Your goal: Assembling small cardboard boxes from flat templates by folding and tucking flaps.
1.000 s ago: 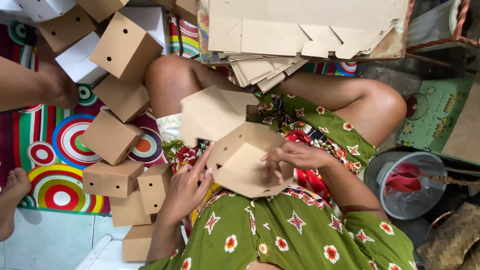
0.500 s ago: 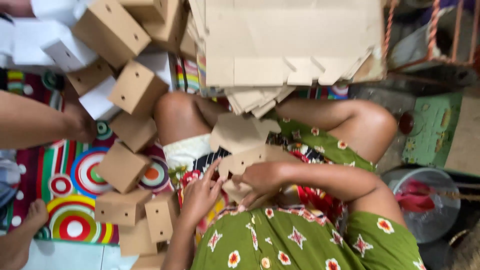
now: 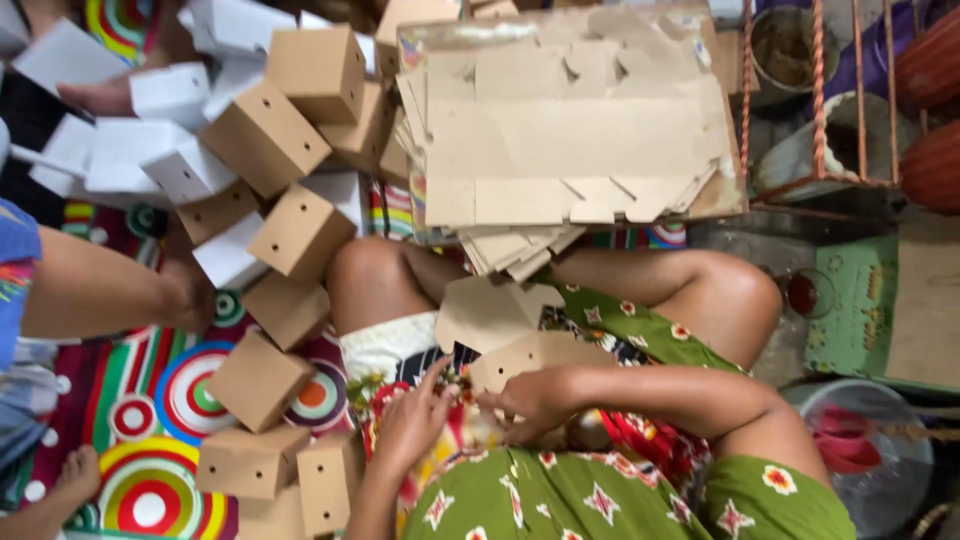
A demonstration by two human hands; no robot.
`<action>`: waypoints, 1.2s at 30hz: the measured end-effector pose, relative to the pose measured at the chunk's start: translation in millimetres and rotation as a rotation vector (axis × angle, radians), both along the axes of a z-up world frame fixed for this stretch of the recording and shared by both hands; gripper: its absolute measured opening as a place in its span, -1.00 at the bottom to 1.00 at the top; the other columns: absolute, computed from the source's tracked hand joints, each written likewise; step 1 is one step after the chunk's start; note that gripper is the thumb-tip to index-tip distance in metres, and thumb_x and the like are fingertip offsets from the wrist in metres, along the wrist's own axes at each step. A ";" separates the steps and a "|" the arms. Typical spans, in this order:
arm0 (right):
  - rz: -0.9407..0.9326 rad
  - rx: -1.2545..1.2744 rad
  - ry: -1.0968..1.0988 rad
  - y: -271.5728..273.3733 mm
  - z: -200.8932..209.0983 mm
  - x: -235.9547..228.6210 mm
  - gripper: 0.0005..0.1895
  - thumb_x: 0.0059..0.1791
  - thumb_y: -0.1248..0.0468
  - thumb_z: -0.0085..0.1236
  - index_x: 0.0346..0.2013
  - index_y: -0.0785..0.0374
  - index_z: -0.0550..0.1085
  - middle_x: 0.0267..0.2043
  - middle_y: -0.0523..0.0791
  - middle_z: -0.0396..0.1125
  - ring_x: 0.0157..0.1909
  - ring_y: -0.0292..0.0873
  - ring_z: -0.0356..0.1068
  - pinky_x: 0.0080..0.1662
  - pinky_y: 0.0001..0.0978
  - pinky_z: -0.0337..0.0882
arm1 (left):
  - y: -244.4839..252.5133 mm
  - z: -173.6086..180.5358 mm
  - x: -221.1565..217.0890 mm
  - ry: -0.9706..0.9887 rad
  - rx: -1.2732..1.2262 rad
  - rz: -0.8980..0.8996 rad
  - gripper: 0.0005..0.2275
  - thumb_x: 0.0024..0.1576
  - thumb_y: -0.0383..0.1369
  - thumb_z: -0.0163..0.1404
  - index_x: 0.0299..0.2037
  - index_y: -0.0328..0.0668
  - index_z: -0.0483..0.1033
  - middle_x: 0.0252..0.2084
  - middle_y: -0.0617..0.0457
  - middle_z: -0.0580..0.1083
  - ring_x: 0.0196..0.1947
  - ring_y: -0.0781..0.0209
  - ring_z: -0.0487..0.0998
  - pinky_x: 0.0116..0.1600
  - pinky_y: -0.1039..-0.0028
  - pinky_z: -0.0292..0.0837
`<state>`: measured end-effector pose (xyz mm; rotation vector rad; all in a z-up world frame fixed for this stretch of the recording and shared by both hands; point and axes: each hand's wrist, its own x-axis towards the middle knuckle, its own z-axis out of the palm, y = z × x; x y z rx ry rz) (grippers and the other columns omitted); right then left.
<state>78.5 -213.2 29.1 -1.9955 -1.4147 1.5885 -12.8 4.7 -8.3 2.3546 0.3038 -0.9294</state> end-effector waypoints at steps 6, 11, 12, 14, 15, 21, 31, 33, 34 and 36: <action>0.038 0.102 -0.043 -32.8 46.8 13.9 -0.76 0.10 0.24 -0.09 0.04 0.18 0.23 -0.62 0.01 0.38 -0.60 0.09 0.38 -0.52 -0.05 0.32 | -0.4 -7.1 -2.4 -0.037 0.027 -0.151 -0.45 0.29 -0.05 -0.25 0.49 0.15 -0.04 -0.49 0.06 0.51 -0.41 0.21 0.52 0.06 0.24 0.49; 0.002 0.275 0.006 -49.1 83.4 22.8 -0.44 -0.18 0.55 0.00 0.10 0.14 0.32 -0.40 -0.04 0.50 -0.52 0.01 0.41 -0.44 -0.10 0.35 | 7.7 18.0 0.6 -0.194 0.041 -0.036 -0.37 0.20 -0.02 -0.11 0.49 0.27 -0.04 -0.54 0.15 0.65 -0.54 0.26 0.57 0.01 0.43 0.46; 0.001 0.279 0.005 -50.6 81.9 26.2 -0.44 -0.18 0.55 0.00 0.10 0.14 0.32 -0.40 -0.04 0.50 -0.52 0.01 0.41 -0.44 -0.10 0.35 | 8.8 18.9 0.5 -0.194 0.045 -0.038 -0.37 0.20 -0.02 -0.11 0.49 0.27 -0.04 -0.54 0.15 0.65 -0.54 0.26 0.57 0.01 0.43 0.46; -0.055 0.306 0.047 -53.4 79.0 31.0 -0.65 -0.04 0.37 -0.06 0.05 0.14 0.36 -0.30 -0.10 0.53 -0.46 -0.08 0.45 -0.36 -0.14 0.41 | 10.9 21.7 -2.4 -0.161 0.053 0.013 -0.38 0.16 0.03 -0.10 0.46 0.45 0.03 -0.40 0.13 0.68 -0.37 0.21 0.63 -0.04 0.28 0.52; -0.057 0.309 0.050 -53.8 71.1 30.6 -0.65 -0.04 0.37 -0.06 0.05 0.14 0.36 -0.30 -0.10 0.53 -0.46 -0.08 0.45 -0.36 -0.14 0.41 | 9.4 23.8 -2.7 -0.157 0.056 0.012 -0.38 0.16 0.03 -0.10 0.46 0.45 0.03 -0.40 0.13 0.68 -0.37 0.21 0.63 -0.04 0.28 0.52; -0.027 0.249 -0.077 -57.7 48.6 32.0 -0.57 -0.08 0.37 0.18 0.05 0.09 0.30 -0.53 -0.12 0.48 -0.57 -0.06 0.40 -0.50 -0.16 0.32 | -2.3 24.6 1.1 -0.074 0.031 -0.141 -0.36 0.20 0.04 -0.13 0.50 0.50 -0.13 -0.70 0.20 0.41 -0.47 0.30 0.45 -0.07 0.40 0.47; -0.091 0.206 -0.141 -68.6 45.3 30.2 -0.59 0.04 0.18 -0.01 0.20 0.08 0.35 -0.38 -0.16 0.54 -0.41 -0.08 0.51 -0.25 -0.16 0.39 | -5.8 15.4 6.6 -0.211 -0.012 -0.127 -0.45 0.18 -0.02 -0.05 0.42 0.59 0.11 -0.67 0.16 0.44 -0.54 0.32 0.35 -0.30 0.52 0.41; -0.090 0.223 -0.141 -70.6 40.2 28.9 -0.60 0.03 0.13 0.09 0.16 0.08 0.44 -0.30 -0.19 0.56 -0.40 -0.16 0.52 -0.24 -0.16 0.39 | -8.2 16.1 9.0 -0.190 -0.034 -0.149 -0.47 0.22 -0.01 -0.13 0.43 0.61 0.05 -0.60 0.17 0.47 -0.50 0.33 0.36 -0.26 0.55 0.44; -0.096 0.297 -0.160 -71.3 40.7 28.8 -0.65 -0.03 0.23 0.12 0.06 0.09 0.47 -0.41 -0.18 0.53 -0.49 -0.12 0.49 -0.34 -0.18 0.36 | -10.4 21.8 11.0 -0.145 -0.021 -0.154 -0.45 0.21 0.00 -0.09 0.43 0.63 0.06 -0.61 0.13 0.48 -0.52 0.32 0.34 -0.30 0.54 0.40; -0.097 0.373 -0.192 -73.1 37.7 30.1 -0.68 -0.10 0.32 0.14 -0.04 0.10 0.50 -0.52 -0.17 0.50 -0.58 -0.07 0.45 -0.43 -0.20 0.33 | -13.6 25.7 16.1 -0.112 -0.006 -0.157 -0.44 0.19 0.00 -0.06 0.43 0.66 0.07 -0.62 0.10 0.50 -0.54 0.30 0.32 -0.34 0.52 0.36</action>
